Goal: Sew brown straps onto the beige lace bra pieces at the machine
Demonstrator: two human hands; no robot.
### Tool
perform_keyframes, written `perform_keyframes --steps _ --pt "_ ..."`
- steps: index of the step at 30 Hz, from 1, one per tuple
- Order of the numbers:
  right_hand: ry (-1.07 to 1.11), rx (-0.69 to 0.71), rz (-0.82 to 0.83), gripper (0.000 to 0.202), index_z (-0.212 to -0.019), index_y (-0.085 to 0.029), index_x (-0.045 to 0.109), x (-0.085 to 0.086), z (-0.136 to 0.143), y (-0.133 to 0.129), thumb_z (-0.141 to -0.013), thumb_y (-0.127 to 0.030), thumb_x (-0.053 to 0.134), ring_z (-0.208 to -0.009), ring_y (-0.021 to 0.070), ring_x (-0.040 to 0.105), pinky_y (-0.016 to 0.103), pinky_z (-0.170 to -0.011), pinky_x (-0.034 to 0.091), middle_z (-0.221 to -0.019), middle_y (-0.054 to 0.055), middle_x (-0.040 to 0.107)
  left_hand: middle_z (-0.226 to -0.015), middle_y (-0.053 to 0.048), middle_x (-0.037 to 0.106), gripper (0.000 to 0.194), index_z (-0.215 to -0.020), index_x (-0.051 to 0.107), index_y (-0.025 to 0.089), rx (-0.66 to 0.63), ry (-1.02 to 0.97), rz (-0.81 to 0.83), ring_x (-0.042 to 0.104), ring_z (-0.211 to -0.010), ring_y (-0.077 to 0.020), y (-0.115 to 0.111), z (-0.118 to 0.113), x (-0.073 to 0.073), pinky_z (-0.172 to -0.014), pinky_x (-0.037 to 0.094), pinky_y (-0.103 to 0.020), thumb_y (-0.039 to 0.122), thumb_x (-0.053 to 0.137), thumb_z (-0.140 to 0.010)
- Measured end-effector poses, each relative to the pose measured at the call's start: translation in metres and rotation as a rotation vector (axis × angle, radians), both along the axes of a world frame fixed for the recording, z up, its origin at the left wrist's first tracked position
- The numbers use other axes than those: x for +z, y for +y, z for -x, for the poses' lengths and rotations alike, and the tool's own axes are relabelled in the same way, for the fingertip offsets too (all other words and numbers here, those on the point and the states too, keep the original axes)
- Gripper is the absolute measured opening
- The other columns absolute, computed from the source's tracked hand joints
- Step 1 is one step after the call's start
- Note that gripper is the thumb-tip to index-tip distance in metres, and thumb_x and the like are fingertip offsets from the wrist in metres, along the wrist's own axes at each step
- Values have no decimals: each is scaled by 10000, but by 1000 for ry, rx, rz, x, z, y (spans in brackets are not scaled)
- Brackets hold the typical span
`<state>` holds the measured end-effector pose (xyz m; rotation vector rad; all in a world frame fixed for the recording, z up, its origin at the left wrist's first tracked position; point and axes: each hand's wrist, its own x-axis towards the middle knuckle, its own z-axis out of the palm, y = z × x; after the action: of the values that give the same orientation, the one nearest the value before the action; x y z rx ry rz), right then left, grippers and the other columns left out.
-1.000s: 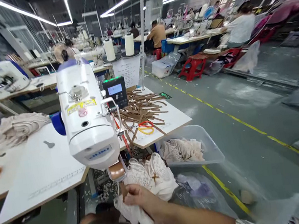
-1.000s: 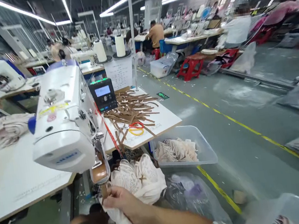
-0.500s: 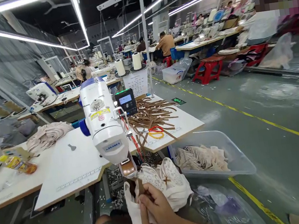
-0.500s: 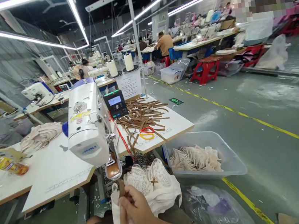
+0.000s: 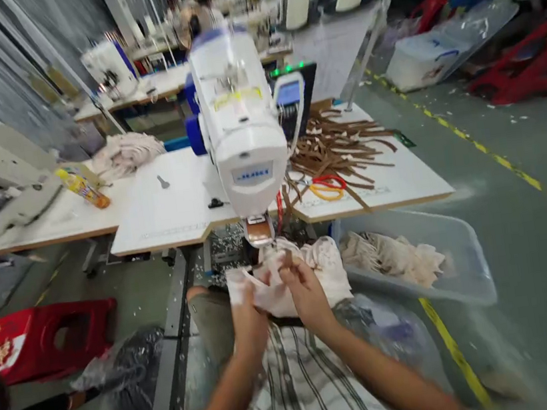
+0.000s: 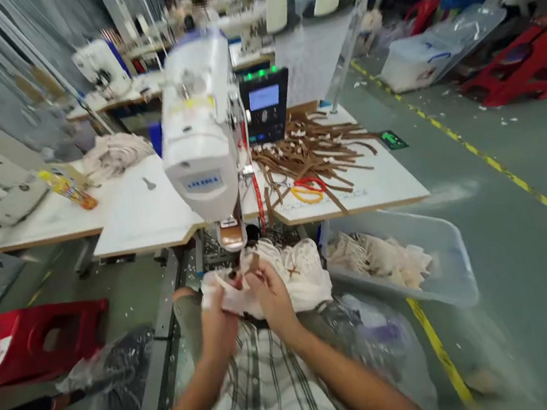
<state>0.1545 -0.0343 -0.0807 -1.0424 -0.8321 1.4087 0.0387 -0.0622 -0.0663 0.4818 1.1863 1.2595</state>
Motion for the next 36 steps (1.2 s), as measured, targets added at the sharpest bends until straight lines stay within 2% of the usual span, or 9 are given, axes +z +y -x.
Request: perform_keyframes --steps 3,6,10,16,19,27,31,34,36 --pt "78 13 29 320 -999 -231 604 -5 -6 6 -801 -467 690 -906 163 544 294 -881 455 -948 16 599 -615 35 474 264 -682 475 204 10 -96 21 515 -565 -89 28 25 -1 -660 510 -239 396 622 -786" --pt "75 40 29 285 -931 -221 618 -9 -13 9 -784 -443 717 -903 140 527 268 -894 437 -937 4 580 -582 85 331 278 -708 491 188 -32 -142 25 313 -452 -41 40 41 -5 -521 408 -189 405 630 -813" --pt "26 69 68 282 -924 -214 604 -10 -17 6 -805 -449 704 -718 109 496 231 -669 428 -880 -1 620 -674 51 485 298 -898 625 159 -86 -83 -14 416 -539 -56 34 43 -2 -556 421 -207 412 731 -782" --pt "129 203 196 311 -852 -202 592 -8 -13 11 -744 -453 742 -480 46 313 199 -446 253 -658 -61 507 -1094 -58 703 425 -1112 683 187 -235 281 -141 644 -993 -199 29 29 10 -885 510 -307 333 811 -733" --pt "145 241 250 315 -893 -195 628 -9 -9 11 -726 -432 752 -475 40 327 187 -440 258 -667 -55 536 -1128 -87 709 496 -1175 667 165 -346 348 -183 659 -1023 -234 28 20 13 -907 516 -331 325 800 -725" --pt "147 88 323 330 -793 -212 555 -21 5 0 -689 -397 808 -500 58 378 179 -494 350 -611 -78 486 -952 -71 706 218 -991 670 127 -312 425 -247 649 -885 -196 23 16 8 -804 526 -280 254 661 -813" --pt "137 84 315 366 -793 -214 514 -25 4 -3 -708 -424 801 -486 57 315 181 -467 289 -597 -89 422 -1048 -75 712 237 -1038 685 131 -303 443 -236 644 -1009 -224 27 20 10 -911 507 -305 214 622 -825" --pt "-87 134 201 301 -807 -211 528 -30 -13 2 -796 -436 728 -513 79 359 209 -492 312 -623 -68 439 -1118 -87 714 304 -1093 689 130 -333 440 -193 643 -1072 -249 31 24 11 -951 504 -329 266 653 -824" --pt "-370 86 -25 257 -876 -215 566 -29 -28 9 -811 -412 716 -660 128 505 255 -605 413 -754 -15 544 -1107 -83 723 314 -1089 697 137 -373 459 -170 651 -1064 -248 32 28 12 -945 511 -327 288 671 -815"
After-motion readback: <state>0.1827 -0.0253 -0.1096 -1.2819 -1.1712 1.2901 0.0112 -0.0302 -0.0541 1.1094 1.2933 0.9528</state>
